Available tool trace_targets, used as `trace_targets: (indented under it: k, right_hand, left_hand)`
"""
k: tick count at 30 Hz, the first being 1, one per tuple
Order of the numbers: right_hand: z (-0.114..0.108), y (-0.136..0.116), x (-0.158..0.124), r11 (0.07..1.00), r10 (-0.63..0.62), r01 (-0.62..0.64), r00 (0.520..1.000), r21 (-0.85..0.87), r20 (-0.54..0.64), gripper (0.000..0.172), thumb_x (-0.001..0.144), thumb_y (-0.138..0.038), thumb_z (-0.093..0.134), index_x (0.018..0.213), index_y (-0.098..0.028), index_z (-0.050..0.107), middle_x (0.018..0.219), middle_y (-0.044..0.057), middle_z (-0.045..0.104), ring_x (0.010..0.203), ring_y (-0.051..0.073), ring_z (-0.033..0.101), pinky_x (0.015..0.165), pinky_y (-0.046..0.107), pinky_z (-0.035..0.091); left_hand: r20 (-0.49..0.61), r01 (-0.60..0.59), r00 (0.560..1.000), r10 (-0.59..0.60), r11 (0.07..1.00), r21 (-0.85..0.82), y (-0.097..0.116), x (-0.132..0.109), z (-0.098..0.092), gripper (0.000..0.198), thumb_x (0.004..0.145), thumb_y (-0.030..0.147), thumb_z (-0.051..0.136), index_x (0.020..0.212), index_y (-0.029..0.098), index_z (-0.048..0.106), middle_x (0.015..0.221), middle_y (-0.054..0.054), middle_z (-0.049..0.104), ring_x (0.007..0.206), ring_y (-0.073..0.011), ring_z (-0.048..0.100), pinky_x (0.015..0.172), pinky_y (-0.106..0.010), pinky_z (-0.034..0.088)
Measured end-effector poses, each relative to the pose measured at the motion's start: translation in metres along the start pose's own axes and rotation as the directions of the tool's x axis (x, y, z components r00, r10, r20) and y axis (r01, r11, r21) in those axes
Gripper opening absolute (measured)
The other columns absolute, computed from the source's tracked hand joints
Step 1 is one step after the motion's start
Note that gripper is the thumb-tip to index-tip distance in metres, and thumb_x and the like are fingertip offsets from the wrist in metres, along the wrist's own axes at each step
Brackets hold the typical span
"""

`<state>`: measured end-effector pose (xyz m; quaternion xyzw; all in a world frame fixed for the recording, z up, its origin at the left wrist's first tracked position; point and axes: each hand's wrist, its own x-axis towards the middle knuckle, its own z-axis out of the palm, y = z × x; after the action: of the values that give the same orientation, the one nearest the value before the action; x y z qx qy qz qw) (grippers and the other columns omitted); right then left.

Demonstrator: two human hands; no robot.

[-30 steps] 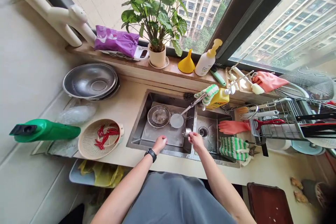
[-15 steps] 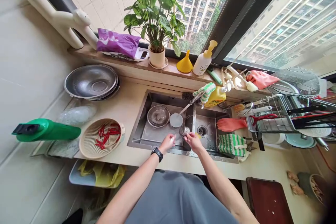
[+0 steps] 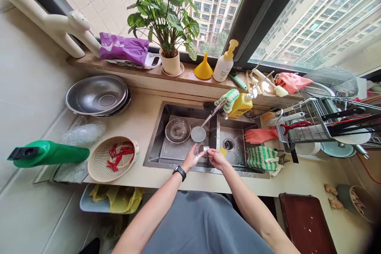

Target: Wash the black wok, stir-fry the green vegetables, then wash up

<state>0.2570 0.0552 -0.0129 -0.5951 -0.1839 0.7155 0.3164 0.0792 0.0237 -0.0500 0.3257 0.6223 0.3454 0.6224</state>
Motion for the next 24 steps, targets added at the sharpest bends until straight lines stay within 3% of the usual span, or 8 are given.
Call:
trace_targets:
  k: [3,5,8,12,17,21,24]
  right_hand:
    - [-0.007,-0.010,0.009,0.999,-0.040,0.038,0.997,-0.030,-0.069,0.032,0.067,-0.033,0.095,0.071,-0.018,0.066,0.058,-0.004,0.058,0.050,0.007,0.048,0.047,0.018,0.039]
    - [-0.014,-0.015,0.011,0.996,-0.064,0.056,0.989,-0.068,-0.132,0.031,0.068,-0.033,0.093,0.068,-0.018,0.066,0.054,-0.004,0.058,0.048,0.007,0.047,0.045,0.018,0.036]
    - [-0.016,-0.017,0.011,0.990,-0.101,0.081,0.979,-0.116,-0.179,0.030,0.069,-0.034,0.090,0.065,-0.018,0.066,0.051,-0.004,0.057,0.048,0.008,0.048,0.045,0.019,0.034]
    - [-0.012,-0.013,0.008,0.984,-0.126,0.104,0.980,-0.144,-0.152,0.026,0.069,-0.036,0.089,0.074,-0.018,0.071,0.065,-0.001,0.067,0.055,0.009,0.056,0.051,0.019,0.041]
    - [-0.019,-0.006,0.003,0.977,-0.132,0.089,0.966,-0.195,-0.220,0.035,0.065,-0.035,0.090,0.060,-0.021,0.059,0.048,-0.004,0.053,0.044,0.009,0.045,0.043,0.021,0.031]
    - [-0.043,-0.017,-0.001,0.974,-0.173,0.137,0.965,-0.183,-0.197,0.031,0.068,-0.042,0.088,0.075,-0.019,0.068,0.062,-0.001,0.063,0.053,0.010,0.052,0.051,0.022,0.041]
    - [-0.085,-0.041,0.005,0.917,-0.304,0.200,0.911,-0.345,-0.278,0.033,0.077,-0.049,0.082,0.087,-0.020,0.070,0.071,0.001,0.068,0.061,0.014,0.060,0.058,0.025,0.047]
  left_hand:
    - [-0.126,0.070,0.990,-0.062,0.996,0.059,-0.001,0.000,-0.009,0.069,0.090,0.039,0.079,0.149,0.011,0.057,0.150,-0.027,0.062,0.127,-0.0325,0.068,0.107,-0.041,0.052]
    - [-0.153,0.103,0.984,-0.089,0.991,0.089,-0.003,-0.001,-0.015,0.054,0.093,0.037,0.075,0.138,0.010,0.064,0.143,-0.027,0.067,0.125,-0.0323,0.069,0.106,-0.040,0.052]
    - [-0.145,0.103,0.985,-0.089,0.990,0.094,-0.007,-0.005,-0.020,0.038,0.092,0.036,0.076,0.121,0.012,0.072,0.135,-0.024,0.072,0.124,-0.0318,0.070,0.105,-0.039,0.052]
    - [-0.128,0.101,0.988,-0.088,0.990,0.100,-0.011,-0.008,-0.017,0.025,0.088,0.033,0.077,0.105,0.014,0.075,0.122,-0.021,0.077,0.118,-0.0308,0.072,0.104,-0.039,0.052]
    - [-0.096,0.138,0.987,-0.130,0.987,0.084,-0.015,-0.009,-0.011,0.017,0.087,0.032,0.076,0.094,0.017,0.072,0.104,-0.015,0.080,0.106,-0.0277,0.074,0.093,-0.036,0.054]
    - [-0.079,0.190,0.979,-0.187,0.981,0.032,-0.016,-0.007,-0.010,0.018,0.086,0.035,0.076,0.089,0.018,0.069,0.096,-0.012,0.078,0.095,-0.0241,0.073,0.080,-0.031,0.055]
    - [-0.070,0.242,0.967,-0.244,0.970,-0.036,-0.014,-0.004,-0.010,0.021,0.086,0.037,0.076,0.085,0.018,0.067,0.091,-0.011,0.076,0.087,-0.0213,0.072,0.074,-0.029,0.054]
